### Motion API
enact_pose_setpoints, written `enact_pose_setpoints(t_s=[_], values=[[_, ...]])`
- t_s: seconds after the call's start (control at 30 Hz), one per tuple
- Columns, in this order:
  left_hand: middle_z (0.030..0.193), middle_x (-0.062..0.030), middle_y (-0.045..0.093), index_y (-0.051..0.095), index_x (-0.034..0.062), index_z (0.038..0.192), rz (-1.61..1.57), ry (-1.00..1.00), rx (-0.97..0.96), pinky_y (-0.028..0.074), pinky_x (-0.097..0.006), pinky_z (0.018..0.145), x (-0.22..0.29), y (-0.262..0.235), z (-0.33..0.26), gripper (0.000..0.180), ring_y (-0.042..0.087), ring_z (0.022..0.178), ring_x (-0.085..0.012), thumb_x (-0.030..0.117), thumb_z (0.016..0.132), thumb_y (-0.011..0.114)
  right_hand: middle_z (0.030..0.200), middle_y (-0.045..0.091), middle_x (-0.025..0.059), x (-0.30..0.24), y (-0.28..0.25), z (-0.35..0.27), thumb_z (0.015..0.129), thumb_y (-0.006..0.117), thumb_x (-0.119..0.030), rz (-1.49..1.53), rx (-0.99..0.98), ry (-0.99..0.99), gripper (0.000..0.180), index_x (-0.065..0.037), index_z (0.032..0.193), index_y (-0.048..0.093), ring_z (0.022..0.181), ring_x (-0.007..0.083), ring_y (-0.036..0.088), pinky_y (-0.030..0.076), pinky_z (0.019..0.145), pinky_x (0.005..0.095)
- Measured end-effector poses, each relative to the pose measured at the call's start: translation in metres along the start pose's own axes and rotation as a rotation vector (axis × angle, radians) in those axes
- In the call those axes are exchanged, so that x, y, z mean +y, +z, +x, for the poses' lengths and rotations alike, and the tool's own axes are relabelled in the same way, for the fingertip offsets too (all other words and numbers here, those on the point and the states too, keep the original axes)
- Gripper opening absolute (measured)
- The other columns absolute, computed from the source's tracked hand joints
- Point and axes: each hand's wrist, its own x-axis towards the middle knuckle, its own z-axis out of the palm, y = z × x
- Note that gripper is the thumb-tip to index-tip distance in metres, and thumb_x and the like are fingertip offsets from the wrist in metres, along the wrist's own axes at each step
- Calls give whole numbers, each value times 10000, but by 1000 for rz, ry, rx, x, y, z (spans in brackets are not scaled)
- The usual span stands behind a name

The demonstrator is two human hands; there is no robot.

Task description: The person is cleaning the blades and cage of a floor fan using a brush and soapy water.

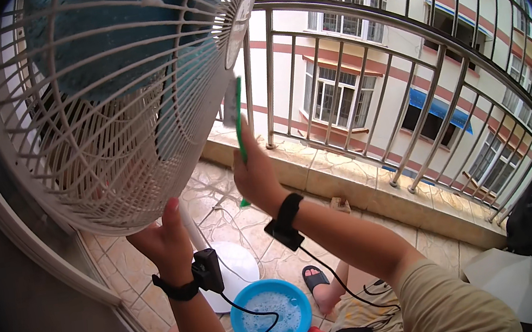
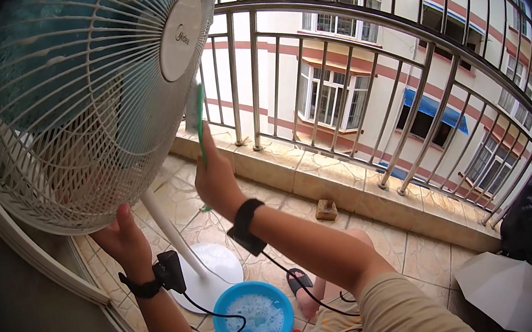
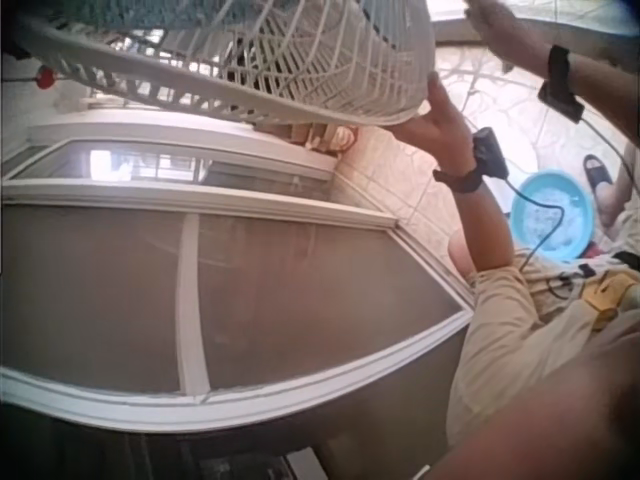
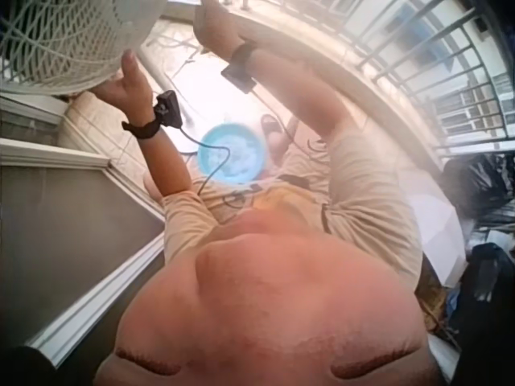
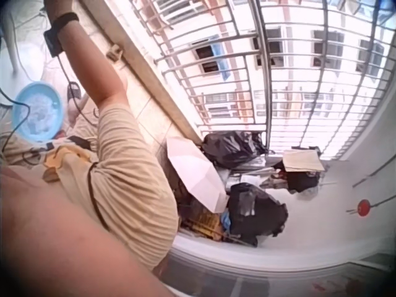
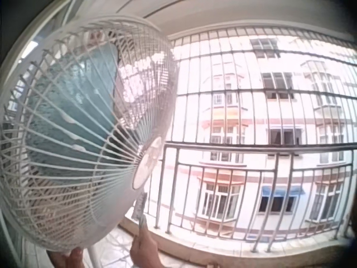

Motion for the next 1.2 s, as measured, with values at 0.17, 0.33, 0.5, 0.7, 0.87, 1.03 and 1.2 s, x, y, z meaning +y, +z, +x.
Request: enact_pose_setpoints(t_s=[0.17, 0.33, 0.5, 0.7, 0.87, 1.03, 1.2], values=[[1588, -225, 296, 110, -21, 1576, -40, -44, 5, 327, -471, 1176, -1, 3, 2, 988, 405, 1408, -306, 202, 894, 790, 798, 602, 242, 27, 12, -43, 992, 432, 0, 87, -76, 160, 700, -155, 1621, 167, 665, 284, 592, 510, 685, 392], [1619, -224, 247, 75, 1, 1591, 38, -24, -10, 301, -472, 1188, 3, 4, 3, 951, 361, 1443, -327, 322, 957, 707, 875, 623, 115, 53, -24, -59, 1002, 480, -35, 210, 17, 339, 639, -172, 1600, 300, 678, 152, 531, 484, 642, 334], [1621, -220, 246, 89, 10, 1591, -24, -114, -23, 302, -480, 1195, -4, -6, -8, 946, 357, 1447, -327, 282, 944, 724, 706, 449, -58, 22, -99, 4, 1051, 524, -177, 179, 211, 226, 538, -97, 1564, 379, 574, 38, 388, 340, 486, 245], [1617, -211, 249, 67, 29, 1596, -115, -131, -8, 281, -508, 1209, -2, -6, -7, 1006, 341, 1456, -327, 272, 911, 763, 750, 563, 7, -69, -163, 122, 1049, 479, -159, 21, 339, -49, 446, -107, 1492, 497, 612, 55, 483, 411, 536, 280], [1615, -207, 256, 65, 48, 1604, -137, -142, 1, 251, -530, 1224, 1, -7, -8, 1052, 319, 1471, -329, 225, 876, 804, 648, 541, 22, -132, -185, 184, 1025, 486, -127, 101, 328, -160, 404, 5, 1400, 554, 509, 102, 481, 394, 473, 296], [1614, -211, 257, 86, 48, 1608, -154, -170, -62, 300, -510, 1210, 8, -7, -2, 1043, 338, 1463, -335, 210, 871, 806, 763, 509, 45, -174, -175, 177, 1048, 478, -162, 133, 93, -94, 268, 52, 1183, 568, 536, 107, 493, 436, 468, 296], [1622, -212, 242, 40, 64, 1617, -133, -146, -81, 320, -503, 1199, 2, -5, -3, 1066, 364, 1448, -338, 178, 874, 796, 646, 483, 5, -205, -155, 141, 1036, 476, -144, 22, 111, -92, 280, 77, 1163, 593, 498, 110, 476, 434, 464, 292]])
